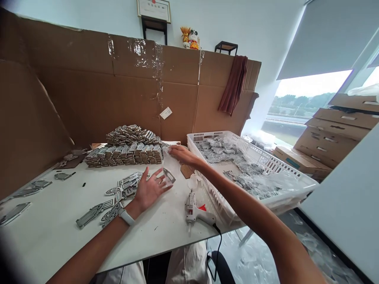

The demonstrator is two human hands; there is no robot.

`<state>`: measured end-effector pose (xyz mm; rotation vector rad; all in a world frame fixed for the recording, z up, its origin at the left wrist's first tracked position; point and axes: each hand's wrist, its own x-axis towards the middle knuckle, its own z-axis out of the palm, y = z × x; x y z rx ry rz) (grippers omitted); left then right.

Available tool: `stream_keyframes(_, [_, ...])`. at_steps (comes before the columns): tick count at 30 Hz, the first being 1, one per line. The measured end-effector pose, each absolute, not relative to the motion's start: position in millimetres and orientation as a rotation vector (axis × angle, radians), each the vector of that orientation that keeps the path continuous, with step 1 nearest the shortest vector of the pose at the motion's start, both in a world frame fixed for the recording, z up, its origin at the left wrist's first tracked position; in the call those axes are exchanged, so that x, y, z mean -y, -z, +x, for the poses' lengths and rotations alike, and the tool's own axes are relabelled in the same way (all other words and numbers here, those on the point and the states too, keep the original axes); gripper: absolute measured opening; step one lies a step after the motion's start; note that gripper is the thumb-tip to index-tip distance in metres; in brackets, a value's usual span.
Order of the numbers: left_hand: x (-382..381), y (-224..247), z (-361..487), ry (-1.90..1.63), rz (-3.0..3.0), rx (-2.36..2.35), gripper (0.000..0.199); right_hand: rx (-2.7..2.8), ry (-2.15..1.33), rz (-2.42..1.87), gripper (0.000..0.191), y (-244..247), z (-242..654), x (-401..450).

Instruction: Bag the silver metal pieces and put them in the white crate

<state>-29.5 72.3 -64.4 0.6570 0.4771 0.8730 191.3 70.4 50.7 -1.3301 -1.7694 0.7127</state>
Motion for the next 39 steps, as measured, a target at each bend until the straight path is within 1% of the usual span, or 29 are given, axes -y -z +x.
stream_keyframes(2, [-70.6,64.2,-31.3,-0.747,0.512,-0.356,0.073,1.832,-0.763,-1.259,0.057,-54.7,182.9,-70.1])
stream_keyframes(5, [-64.8,66.3,-31.6,-0.679,0.437,-0.315,0.071,1.964,-0.6,-1.248,0.062,-65.2,173.3,-69.9])
stream_keyframes(11, [-59.9,68.7,-27.5,-0.695,0.383,-0.386,0.068,2.25,-0.142,-1.385,0.047,-100.9,152.1,-65.7])
stream_keyframes(14, [-62.6,68.1,-29.0,-0.752,0.363,-0.393,0.064,2.319,0.0,-1.458,0.043,-115.3,139.1,-62.5])
stream_keyframes(20, [-66.6,62.0,-35.0,-0.865,0.283,-0.427,0.055,2.311,0.102,-1.498,0.04,-129.4,127.1,-63.3])
stream_keyframes(26, [-69.3,56.3,-40.2,-0.875,0.25,-0.423,0.058,2.19,0.113,-1.47,0.039,-131.8,130.1,-71.7])
stream_keyframes(28, [-71.3,57.8,-39.8,-0.882,0.255,-0.435,0.052,2.186,0.094,-1.452,0.038,-135.7,133.0,-72.8])
stream_keyframes(31, [-75.9,62.4,-36.3,-0.985,0.419,-0.553,0.029,2.092,0.122,-1.376,0.045,-150.5,143.5,-70.9])
stream_keyframes(33, [-79.6,64.5,-33.4,-1.056,0.571,-0.659,0.02,2.054,0.152,-1.368,0.048,-166.0,157.3,-65.2])
stream_keyframes(38, [-91.7,51.7,-38.6,-1.129,0.794,-0.818,0.026,2.14,0.246,-1.601,0.039,-214.2,222.7,-20.3])
stream_keyframes(39, [-95.8,46.5,-43.8,-1.2,1.012,-0.956,0.025,2.138,0.272,-1.649,0.04,-224.1,239.7,-4.1])
